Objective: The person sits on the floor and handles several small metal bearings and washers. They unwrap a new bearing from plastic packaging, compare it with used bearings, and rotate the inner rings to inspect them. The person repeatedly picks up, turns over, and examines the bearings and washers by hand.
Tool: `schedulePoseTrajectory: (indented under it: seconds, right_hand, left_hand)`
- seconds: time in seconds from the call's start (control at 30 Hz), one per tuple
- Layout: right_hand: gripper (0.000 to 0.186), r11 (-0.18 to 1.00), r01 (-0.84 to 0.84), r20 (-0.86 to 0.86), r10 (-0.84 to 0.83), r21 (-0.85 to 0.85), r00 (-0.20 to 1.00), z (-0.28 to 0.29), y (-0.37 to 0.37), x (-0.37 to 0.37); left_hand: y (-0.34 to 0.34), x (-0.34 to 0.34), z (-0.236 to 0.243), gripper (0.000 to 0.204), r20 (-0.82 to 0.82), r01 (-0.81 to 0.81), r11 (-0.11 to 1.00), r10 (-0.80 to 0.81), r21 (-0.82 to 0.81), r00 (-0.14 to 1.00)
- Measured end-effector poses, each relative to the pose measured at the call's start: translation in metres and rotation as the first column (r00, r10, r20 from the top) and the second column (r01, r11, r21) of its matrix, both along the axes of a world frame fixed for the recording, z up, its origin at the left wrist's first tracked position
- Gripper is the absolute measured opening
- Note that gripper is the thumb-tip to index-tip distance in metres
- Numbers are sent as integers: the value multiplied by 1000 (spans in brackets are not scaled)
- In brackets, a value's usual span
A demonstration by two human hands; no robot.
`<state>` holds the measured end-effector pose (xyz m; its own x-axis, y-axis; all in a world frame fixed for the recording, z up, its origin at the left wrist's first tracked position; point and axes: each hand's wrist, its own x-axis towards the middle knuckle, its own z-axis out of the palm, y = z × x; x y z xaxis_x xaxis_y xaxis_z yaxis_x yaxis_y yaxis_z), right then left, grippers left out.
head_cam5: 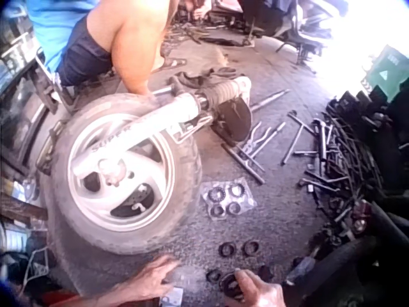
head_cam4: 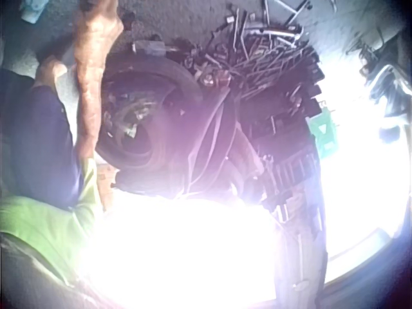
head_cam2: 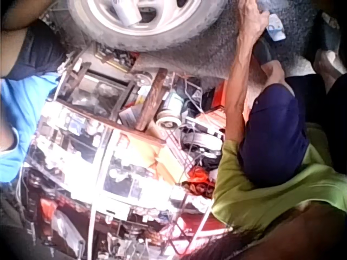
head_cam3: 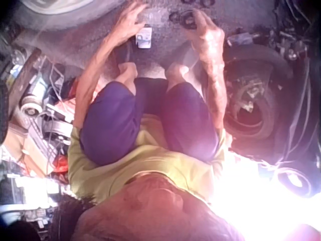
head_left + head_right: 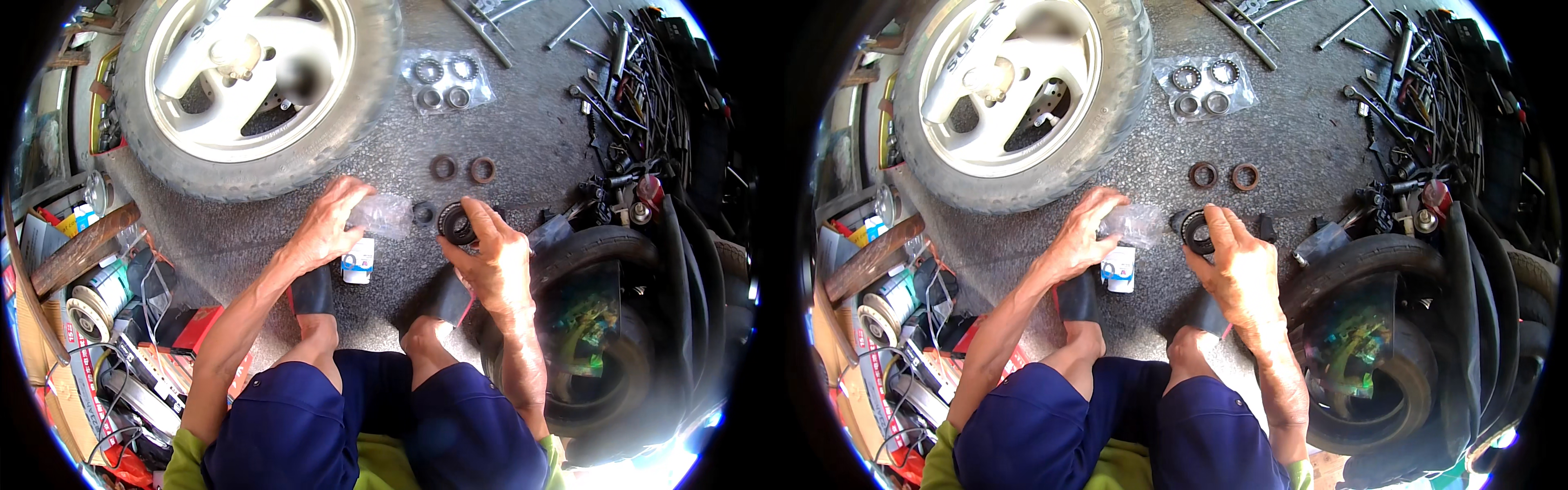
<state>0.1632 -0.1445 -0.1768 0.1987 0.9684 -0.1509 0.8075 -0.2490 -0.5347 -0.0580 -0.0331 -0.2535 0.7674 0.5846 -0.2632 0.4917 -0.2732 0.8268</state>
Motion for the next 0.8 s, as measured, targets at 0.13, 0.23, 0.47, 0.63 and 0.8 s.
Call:
schedulePoseTrajectory:
  seconds: [0.13,0.23,0.47,0.63,0.8]
  right_hand:
    - [55,995,-90,40,88,42,995,8,7,-7]
    - [55,991,-133,38,132,16,990,16,8,-10]
    - [54,989,-149,-25,149,-17,989,26,3,-6]
    - [56,963,-266,19,267,-33,964,34,4,-8]
    - [63,942,-331,116,336,-60,935,34,1,-11]
  left_hand:
    - [-2,3,20,51,47,0,985,9,-175,999]
    - [-2,6,28,52,49,9,969,3,-247,999]
    - [-7,7,38,56,53,-50,985,60,-166,997]
    - [-4,7,43,56,87,-8,993,18,-115,996]
    - [2,7,53,56,139,89,988,-72,-126,988]
